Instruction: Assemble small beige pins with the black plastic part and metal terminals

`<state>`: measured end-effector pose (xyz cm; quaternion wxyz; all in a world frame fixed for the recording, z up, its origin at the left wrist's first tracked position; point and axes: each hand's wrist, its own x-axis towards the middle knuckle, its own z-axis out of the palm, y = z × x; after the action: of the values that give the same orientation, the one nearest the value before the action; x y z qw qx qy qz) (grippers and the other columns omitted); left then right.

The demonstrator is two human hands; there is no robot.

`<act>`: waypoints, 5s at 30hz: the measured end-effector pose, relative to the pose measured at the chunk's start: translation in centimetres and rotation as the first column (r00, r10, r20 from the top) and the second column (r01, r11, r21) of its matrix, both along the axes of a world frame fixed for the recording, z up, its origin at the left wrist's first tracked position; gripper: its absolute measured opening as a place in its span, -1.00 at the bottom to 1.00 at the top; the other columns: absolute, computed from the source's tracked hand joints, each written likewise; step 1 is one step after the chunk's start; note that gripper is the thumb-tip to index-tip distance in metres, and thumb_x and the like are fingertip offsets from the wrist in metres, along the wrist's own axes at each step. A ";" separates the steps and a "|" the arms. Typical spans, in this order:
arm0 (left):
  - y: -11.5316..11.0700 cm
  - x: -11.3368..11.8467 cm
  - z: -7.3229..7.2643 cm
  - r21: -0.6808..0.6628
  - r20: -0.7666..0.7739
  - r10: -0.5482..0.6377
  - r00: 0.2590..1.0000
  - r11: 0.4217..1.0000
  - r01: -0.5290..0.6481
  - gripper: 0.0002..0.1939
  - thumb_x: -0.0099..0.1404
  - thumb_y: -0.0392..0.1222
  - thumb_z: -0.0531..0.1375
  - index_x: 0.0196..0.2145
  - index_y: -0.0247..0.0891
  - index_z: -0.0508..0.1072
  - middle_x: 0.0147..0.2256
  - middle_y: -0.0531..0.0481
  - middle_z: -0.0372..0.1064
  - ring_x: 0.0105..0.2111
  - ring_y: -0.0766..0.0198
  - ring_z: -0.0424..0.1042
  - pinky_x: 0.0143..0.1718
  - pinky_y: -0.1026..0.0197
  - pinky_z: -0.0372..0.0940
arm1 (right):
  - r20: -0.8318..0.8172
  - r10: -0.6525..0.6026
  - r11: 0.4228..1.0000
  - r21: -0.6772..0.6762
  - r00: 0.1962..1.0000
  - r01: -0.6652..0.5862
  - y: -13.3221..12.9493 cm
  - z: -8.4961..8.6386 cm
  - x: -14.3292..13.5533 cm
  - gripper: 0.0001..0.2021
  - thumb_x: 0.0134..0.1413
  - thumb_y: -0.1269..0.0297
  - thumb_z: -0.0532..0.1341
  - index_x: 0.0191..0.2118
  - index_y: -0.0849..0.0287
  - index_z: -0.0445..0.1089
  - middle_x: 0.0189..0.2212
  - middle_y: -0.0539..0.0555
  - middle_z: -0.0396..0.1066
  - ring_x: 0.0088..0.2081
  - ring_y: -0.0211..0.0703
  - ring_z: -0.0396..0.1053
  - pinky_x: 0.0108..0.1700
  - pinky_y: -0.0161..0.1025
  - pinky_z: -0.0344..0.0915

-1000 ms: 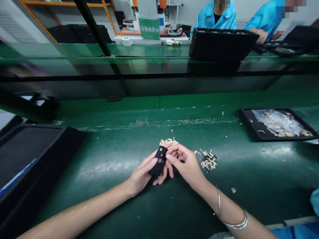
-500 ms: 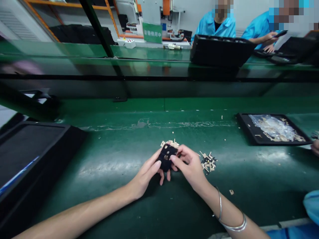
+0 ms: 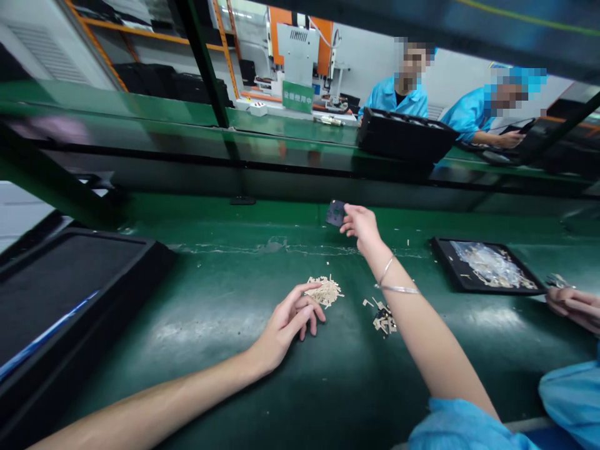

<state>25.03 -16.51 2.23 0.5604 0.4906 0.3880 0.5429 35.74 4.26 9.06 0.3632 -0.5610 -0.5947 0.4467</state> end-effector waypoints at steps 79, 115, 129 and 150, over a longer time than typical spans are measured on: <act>-0.1 0.0 0.9 -0.065 -0.230 0.028 0.973 0.997 -0.044 -0.76 0.35 -0.14 -0.02 -0.41 -0.30 0.28 -0.53 0.09 0.21 -0.56 0.42 0.14 -0.48 0.34 0.08 | 0.529 0.282 0.719 0.435 0.800 -0.541 -15.7 -3.5 4.5 -0.89 0.13 0.34 0.12 -0.33 0.13 0.39 -0.58 -0.02 0.38 -0.58 -0.28 0.25 -0.46 -0.32 0.17; 0.1 0.0 0.6 -0.144 -0.154 0.065 0.986 0.986 -0.087 -0.78 0.32 -0.14 0.02 -0.33 -0.34 0.35 -0.55 0.09 0.20 -0.60 0.43 0.11 -0.52 0.34 0.06 | 0.512 0.091 0.526 0.704 0.854 -0.478 -15.9 -4.1 4.6 -0.84 0.01 0.54 0.20 -0.29 0.17 0.39 -0.38 0.07 0.47 -0.34 -0.18 0.38 -0.27 -0.25 0.30; 0.0 0.0 0.7 -0.140 -0.315 0.054 0.948 0.985 -0.103 -0.78 0.28 -0.20 0.05 -0.43 -0.35 0.40 -0.59 0.09 0.16 -0.55 0.38 0.14 -0.49 0.32 0.07 | 0.571 0.160 0.544 0.629 0.805 -0.555 -16.3 -4.8 4.4 -0.91 0.06 0.50 0.16 -0.34 0.20 0.38 -0.43 0.07 0.44 -0.36 -0.20 0.36 -0.30 -0.28 0.27; 0.0 -0.4 0.5 -0.163 0.002 -0.008 1.000 0.987 0.008 -0.71 0.32 -0.06 -0.02 -0.47 -0.29 0.19 -0.60 0.12 0.10 -0.60 0.43 0.01 -0.55 0.32 -0.06 | 0.560 0.080 0.662 0.588 0.825 -0.464 -14.0 -5.1 5.2 -0.85 0.07 0.48 0.11 -0.26 0.16 0.37 -0.32 0.09 0.45 -0.27 -0.12 0.39 -0.27 -0.21 0.31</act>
<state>24.66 -16.53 2.72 0.6011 0.4441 0.4287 0.5076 40.98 -9.73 3.98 0.3123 -0.3737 -0.8697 0.0802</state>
